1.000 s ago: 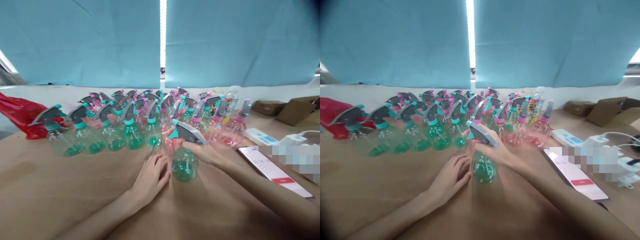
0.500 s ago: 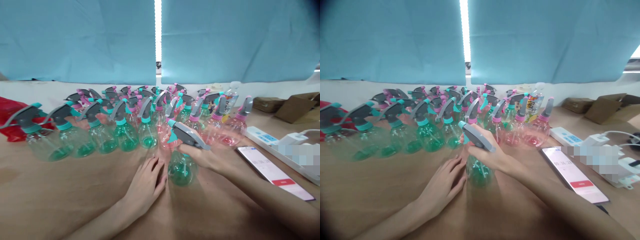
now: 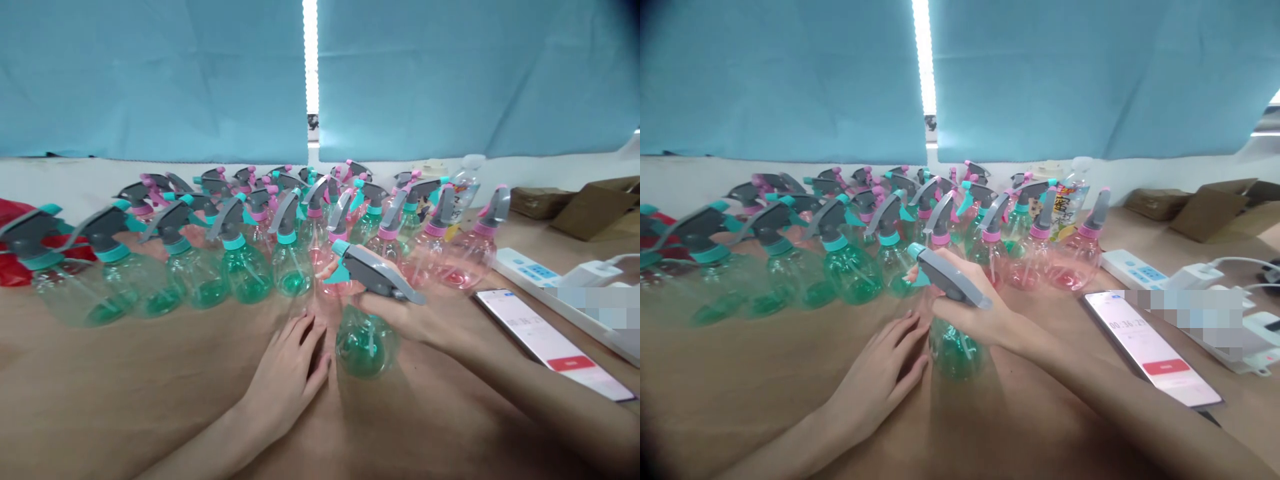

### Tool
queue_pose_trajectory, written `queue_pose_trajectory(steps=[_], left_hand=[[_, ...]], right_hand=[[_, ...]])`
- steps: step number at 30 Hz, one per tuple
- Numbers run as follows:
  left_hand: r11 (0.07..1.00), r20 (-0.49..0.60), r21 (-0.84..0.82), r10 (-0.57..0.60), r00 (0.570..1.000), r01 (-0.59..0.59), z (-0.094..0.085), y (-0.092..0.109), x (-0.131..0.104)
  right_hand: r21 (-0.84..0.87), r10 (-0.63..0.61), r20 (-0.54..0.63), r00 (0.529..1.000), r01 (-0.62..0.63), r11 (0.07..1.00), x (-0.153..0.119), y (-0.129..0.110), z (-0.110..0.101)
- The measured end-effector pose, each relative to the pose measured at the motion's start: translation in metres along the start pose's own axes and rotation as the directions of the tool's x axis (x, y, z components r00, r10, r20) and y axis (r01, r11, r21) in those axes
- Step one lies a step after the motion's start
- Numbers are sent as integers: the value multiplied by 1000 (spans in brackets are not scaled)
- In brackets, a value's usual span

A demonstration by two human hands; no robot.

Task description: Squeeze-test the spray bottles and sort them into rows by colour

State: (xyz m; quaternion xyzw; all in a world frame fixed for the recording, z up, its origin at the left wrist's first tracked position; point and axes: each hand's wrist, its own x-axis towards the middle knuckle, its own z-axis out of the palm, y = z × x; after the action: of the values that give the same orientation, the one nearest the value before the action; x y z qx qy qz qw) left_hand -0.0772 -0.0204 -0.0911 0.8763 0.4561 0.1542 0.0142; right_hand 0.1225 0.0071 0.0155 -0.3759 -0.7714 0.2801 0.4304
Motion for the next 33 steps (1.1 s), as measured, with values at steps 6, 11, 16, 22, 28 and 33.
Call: queue_pose_trajectory(steps=[6,11,16,22,28,33], left_hand=[[1000,12,4,16,1000,-16,0,-2,1],[999,63,-36,39,997,-37,-6,-14,7],[998,66,-56,27,997,-23,-7,-26,12],[999,80,-33,23,996,-20,-4,-25,11],[999,64,-42,27,998,-25,-3,-27,10],[999,75,-42,19,997,-16,-5,-26,11]], right_hand=[[190,55,29,998,-59,980,-3,15,5],[150,103,48,994,-109,983,-7,31,15],[170,55,82,995,-68,983,-10,42,22],[134,133,96,986,-145,980,-13,45,21],[118,134,98,986,-146,982,-14,45,22],[138,127,96,987,-140,980,-13,42,22]])
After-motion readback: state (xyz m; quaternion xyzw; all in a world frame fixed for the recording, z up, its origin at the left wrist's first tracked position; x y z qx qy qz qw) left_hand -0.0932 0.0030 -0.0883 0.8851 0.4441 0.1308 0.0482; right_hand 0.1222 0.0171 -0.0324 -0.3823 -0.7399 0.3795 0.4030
